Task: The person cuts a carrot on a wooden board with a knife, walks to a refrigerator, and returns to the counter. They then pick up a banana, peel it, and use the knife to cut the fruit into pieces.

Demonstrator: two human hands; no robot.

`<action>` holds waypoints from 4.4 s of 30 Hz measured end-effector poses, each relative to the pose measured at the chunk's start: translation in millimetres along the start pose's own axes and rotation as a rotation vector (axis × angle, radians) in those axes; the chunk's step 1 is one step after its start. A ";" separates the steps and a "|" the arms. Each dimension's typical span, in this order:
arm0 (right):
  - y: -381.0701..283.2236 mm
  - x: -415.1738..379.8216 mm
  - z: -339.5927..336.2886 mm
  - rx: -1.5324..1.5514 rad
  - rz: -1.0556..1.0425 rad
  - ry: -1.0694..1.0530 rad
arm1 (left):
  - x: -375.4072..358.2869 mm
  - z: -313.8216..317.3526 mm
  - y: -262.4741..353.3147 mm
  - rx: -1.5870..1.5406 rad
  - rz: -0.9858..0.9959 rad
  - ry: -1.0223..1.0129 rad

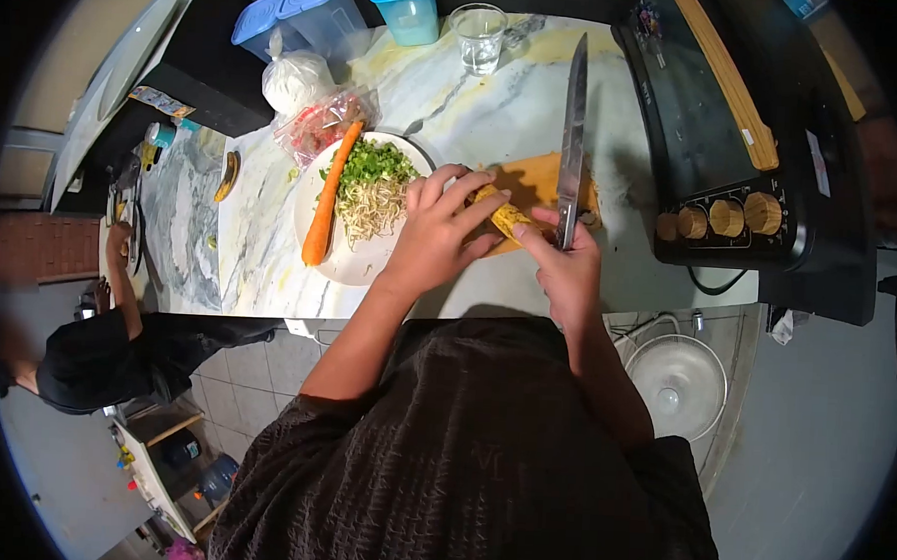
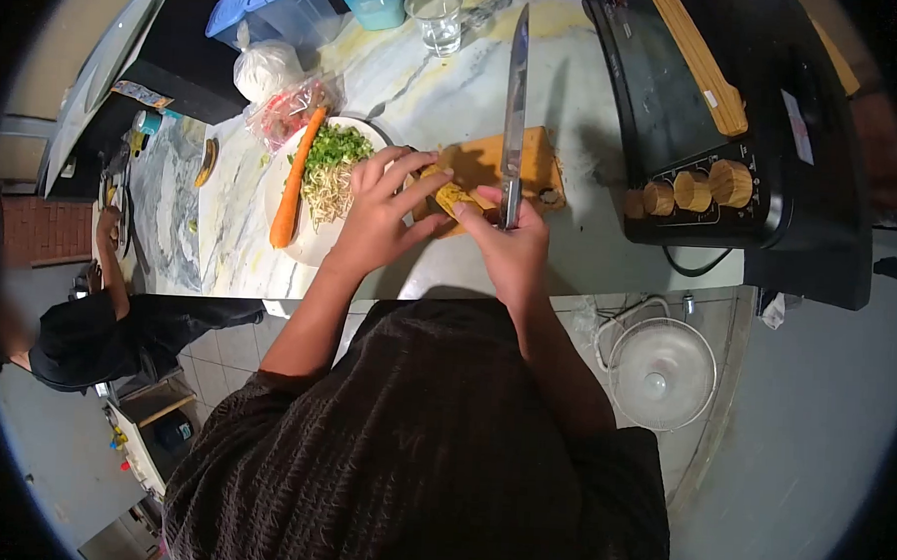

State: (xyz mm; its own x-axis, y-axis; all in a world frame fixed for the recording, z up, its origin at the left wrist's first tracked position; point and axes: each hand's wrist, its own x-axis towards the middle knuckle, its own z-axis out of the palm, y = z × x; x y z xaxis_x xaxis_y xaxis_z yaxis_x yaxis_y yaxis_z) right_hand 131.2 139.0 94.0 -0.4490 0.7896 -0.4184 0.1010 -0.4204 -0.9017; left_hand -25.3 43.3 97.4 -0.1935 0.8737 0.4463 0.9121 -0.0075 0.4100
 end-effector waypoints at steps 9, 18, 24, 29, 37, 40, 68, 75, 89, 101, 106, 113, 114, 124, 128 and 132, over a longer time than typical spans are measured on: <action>-15.5 -7.5 -13.6 -0.013 0.025 -0.139 | -8.6 -3.8 -16.4 -0.125 -0.041 0.074; -13.2 2.0 -18.7 0.050 -0.218 -0.112 | -24.4 -0.8 -28.5 -1.133 -0.570 0.028; -18.9 0.7 -16.4 0.296 -0.005 -0.165 | -19.4 -12.7 -22.7 -1.662 -0.808 -0.030; -20.0 2.0 -23.0 0.328 0.103 -0.215 | -17.9 -15.7 -26.1 -1.767 -0.845 -0.073; -22.1 -1.4 -10.4 0.072 -0.145 -0.092 | -17.8 -13.5 -14.9 -1.708 -0.829 0.054; -29.2 -4.1 -15.6 0.039 -0.149 -0.226 | -18.2 -15.0 -13.8 -1.586 -0.753 0.043; -65.4 -36.7 3.4 -0.403 -0.130 -0.441 | -13.9 -26.1 -10.5 -0.344 0.030 0.241; -68.0 -35.7 2.3 -0.330 -0.047 -0.510 | -10.5 -24.8 -8.7 -0.303 0.063 0.304; -68.2 -32.6 0.1 -0.221 -0.018 -0.567 | -6.8 -31.5 -12.0 -0.248 0.117 0.260; -69.7 -33.9 -2.5 -0.086 0.022 -0.649 | -10.8 -28.2 -8.8 -0.316 0.057 0.283; -67.2 -36.1 -2.0 -0.107 -0.007 -0.617 | -12.6 -30.1 -8.4 -0.301 0.068 0.268; -63.8 -40.2 -0.1 -0.233 -0.166 -0.566 | -10.1 -33.9 -3.9 -0.242 0.138 0.318; -64.0 -41.5 -0.3 -0.255 -0.179 -0.556 | -9.6 -33.5 -3.6 -0.244 0.139 0.317; -61.6 -43.2 -2.3 -0.179 -0.165 -0.551 | -7.0 -34.9 0.2 -0.191 0.206 0.366; -66.1 -42.9 -4.4 -0.097 0.046 -0.592 | -7.7 -34.7 -3.0 -0.184 0.237 0.367; -57.9 -47.2 3.3 -0.220 -0.273 -0.534 | -6.9 -39.4 3.1 -0.167 0.229 0.354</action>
State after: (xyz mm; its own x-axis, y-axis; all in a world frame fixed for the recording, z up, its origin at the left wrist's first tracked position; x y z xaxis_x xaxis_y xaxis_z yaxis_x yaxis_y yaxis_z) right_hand 143.6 124.6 166.3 -0.8594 0.4995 -0.1094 0.0748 -0.0889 -0.9932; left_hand -35.4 18.1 127.0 -0.1322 0.6204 0.7730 0.8805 -0.2847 0.3790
